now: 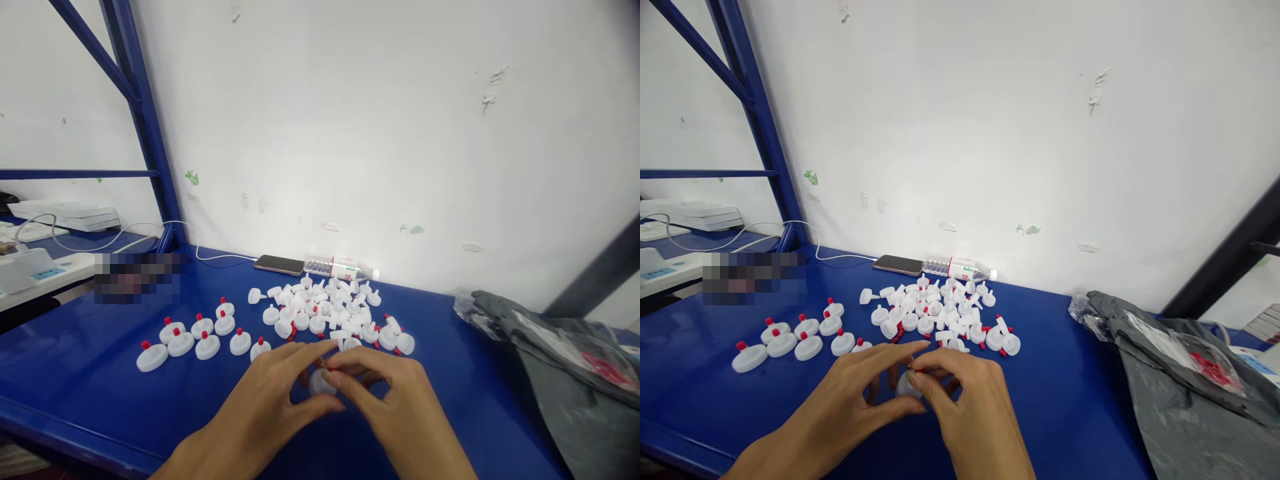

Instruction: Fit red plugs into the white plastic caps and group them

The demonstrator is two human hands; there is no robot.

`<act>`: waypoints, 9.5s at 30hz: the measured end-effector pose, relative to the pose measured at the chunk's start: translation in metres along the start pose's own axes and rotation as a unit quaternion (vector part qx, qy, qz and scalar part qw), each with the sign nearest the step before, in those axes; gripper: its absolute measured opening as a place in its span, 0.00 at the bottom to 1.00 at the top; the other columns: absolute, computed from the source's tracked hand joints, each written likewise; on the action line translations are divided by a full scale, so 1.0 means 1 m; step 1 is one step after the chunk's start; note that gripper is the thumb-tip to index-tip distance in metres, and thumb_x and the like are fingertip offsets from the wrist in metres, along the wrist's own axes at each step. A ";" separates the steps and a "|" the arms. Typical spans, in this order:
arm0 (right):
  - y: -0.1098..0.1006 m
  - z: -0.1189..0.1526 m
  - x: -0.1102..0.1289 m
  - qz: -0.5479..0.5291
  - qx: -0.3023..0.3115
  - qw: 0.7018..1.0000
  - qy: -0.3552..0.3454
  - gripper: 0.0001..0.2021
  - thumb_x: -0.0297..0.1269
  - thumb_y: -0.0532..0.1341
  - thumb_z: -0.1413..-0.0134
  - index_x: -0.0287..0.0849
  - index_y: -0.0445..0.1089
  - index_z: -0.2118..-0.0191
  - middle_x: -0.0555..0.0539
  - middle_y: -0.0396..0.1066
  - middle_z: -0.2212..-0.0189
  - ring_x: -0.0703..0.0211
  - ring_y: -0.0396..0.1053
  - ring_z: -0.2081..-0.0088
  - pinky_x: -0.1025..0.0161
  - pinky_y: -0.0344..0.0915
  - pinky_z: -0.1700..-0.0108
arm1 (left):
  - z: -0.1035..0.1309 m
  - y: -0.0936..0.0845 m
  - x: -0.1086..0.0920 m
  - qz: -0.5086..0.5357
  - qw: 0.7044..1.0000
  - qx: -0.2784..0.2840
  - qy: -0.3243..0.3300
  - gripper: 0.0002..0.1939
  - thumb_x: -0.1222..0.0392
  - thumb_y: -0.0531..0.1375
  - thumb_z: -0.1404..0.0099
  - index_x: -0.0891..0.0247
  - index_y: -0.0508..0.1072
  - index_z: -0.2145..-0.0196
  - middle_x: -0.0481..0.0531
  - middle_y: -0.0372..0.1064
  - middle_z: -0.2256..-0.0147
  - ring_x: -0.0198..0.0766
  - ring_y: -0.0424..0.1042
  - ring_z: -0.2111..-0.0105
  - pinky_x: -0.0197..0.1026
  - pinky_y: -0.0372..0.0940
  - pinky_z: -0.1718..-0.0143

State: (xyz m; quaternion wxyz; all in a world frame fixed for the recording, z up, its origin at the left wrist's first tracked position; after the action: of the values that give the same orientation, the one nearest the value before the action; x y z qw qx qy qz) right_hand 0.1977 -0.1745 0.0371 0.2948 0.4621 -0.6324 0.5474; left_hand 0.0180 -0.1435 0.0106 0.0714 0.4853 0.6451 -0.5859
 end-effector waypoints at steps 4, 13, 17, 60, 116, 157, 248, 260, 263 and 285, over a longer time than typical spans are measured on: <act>0.004 -0.001 -0.006 0.016 0.024 0.999 0.029 0.08 0.26 0.64 0.43 0.47 0.78 0.64 0.54 0.82 0.66 0.59 0.79 0.65 0.67 0.70 0.60 | -0.003 0.004 -0.002 -0.017 0.997 0.069 -0.035 0.30 0.55 0.70 0.37 0.43 0.69 0.39 0.45 0.77 0.55 0.41 0.74 0.60 0.40 0.65 0.58; 0.018 -0.002 -0.012 0.159 0.037 0.983 0.085 0.10 0.24 0.67 0.48 0.48 0.69 0.67 0.56 0.79 0.72 0.57 0.76 0.70 0.67 0.61 0.68 | -0.002 0.010 0.003 -0.011 0.985 0.137 -0.104 0.20 0.60 0.62 0.33 0.46 0.71 0.44 0.46 0.71 0.55 0.43 0.72 0.54 0.44 0.65 0.52; -0.004 0.000 -0.014 0.169 0.001 0.982 0.089 0.07 0.34 0.69 0.46 0.50 0.72 0.64 0.57 0.79 0.71 0.58 0.76 0.69 0.65 0.62 0.66 | 0.013 0.001 0.032 -0.079 0.991 0.091 -0.057 0.39 0.65 0.61 0.33 0.35 0.53 0.31 0.46 0.70 0.47 0.45 0.69 0.46 0.49 0.62 0.42; -0.067 0.001 -0.061 0.452 -0.029 0.881 0.137 0.18 0.31 0.51 0.27 0.44 0.77 0.45 0.39 0.79 0.52 0.41 0.78 0.50 0.52 0.70 0.51 | 0.001 -0.005 -0.002 -0.083 0.992 -0.086 0.038 0.15 0.63 0.61 0.31 0.47 0.74 0.49 0.44 0.77 0.51 0.41 0.76 0.54 0.47 0.74 0.50; -0.002 0.002 -0.004 0.055 0.068 0.996 0.035 0.08 0.28 0.66 0.41 0.49 0.81 0.66 0.55 0.81 0.70 0.59 0.77 0.67 0.67 0.67 0.63 | 0.005 0.021 -0.003 0.004 0.998 0.031 0.052 0.36 0.68 0.61 0.35 0.38 0.60 0.35 0.41 0.75 0.48 0.38 0.74 0.49 0.42 0.70 0.46; -0.032 0.003 -0.024 0.049 -0.010 0.997 0.061 0.20 0.43 0.64 0.40 0.51 0.67 0.42 0.46 0.78 0.54 0.54 0.78 0.58 0.59 0.74 0.55 | 0.009 -0.008 -0.010 -0.101 0.989 -0.058 0.088 0.26 0.54 0.60 0.28 0.42 0.64 0.35 0.48 0.74 0.45 0.40 0.80 0.55 0.38 0.76 0.57; -0.047 -0.002 -0.029 0.399 -0.208 0.892 -0.033 0.17 0.39 0.52 0.29 0.43 0.79 0.54 0.41 0.80 0.54 0.39 0.76 0.52 0.44 0.68 0.50 | 0.023 -0.021 0.058 -0.221 0.975 0.025 -0.022 0.31 0.68 0.52 0.32 0.46 0.63 0.34 0.54 0.68 0.40 0.50 0.71 0.42 0.53 0.67 0.43; -0.044 -0.003 -0.063 0.469 -0.070 0.879 0.055 0.24 0.31 0.46 0.29 0.40 0.71 0.37 0.38 0.75 0.44 0.40 0.73 0.43 0.42 0.72 0.45 | 0.016 -0.026 0.033 -0.276 0.959 0.032 -0.063 0.31 0.64 0.53 0.31 0.40 0.58 0.34 0.57 0.58 0.37 0.44 0.77 0.60 0.49 0.72 0.60; -0.046 -0.003 -0.062 0.464 -0.104 0.879 0.047 0.24 0.34 0.45 0.28 0.39 0.71 0.37 0.38 0.73 0.41 0.41 0.70 0.40 0.43 0.69 0.41 | 0.011 -0.027 0.017 -0.235 0.970 0.025 -0.049 0.23 0.59 0.52 0.29 0.43 0.65 0.39 0.54 0.62 0.43 0.40 0.76 0.66 0.45 0.71 0.65; -0.038 0.001 -0.041 0.234 -0.014 0.971 0.039 0.19 0.42 0.49 0.27 0.46 0.77 0.48 0.46 0.81 0.56 0.49 0.78 0.54 0.56 0.69 0.49 | 0.007 0.024 -0.006 -0.112 0.991 0.070 0.021 0.20 0.57 0.48 0.25 0.45 0.62 0.38 0.53 0.63 0.44 0.41 0.77 0.60 0.49 0.74 0.58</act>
State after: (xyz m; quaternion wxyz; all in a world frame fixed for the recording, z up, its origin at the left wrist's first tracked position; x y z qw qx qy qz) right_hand 0.2486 -0.1637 0.0166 0.1891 0.2756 -0.7185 0.6100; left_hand 0.0350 -0.1568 -0.0039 -0.0431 0.4261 0.6540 -0.6236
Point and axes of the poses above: each hand's wrist, its own z-axis away from the middle knuckle, its own y-axis out of the palm, x = y × z, the point moved 2 cm from there along -z, towards the middle knuckle
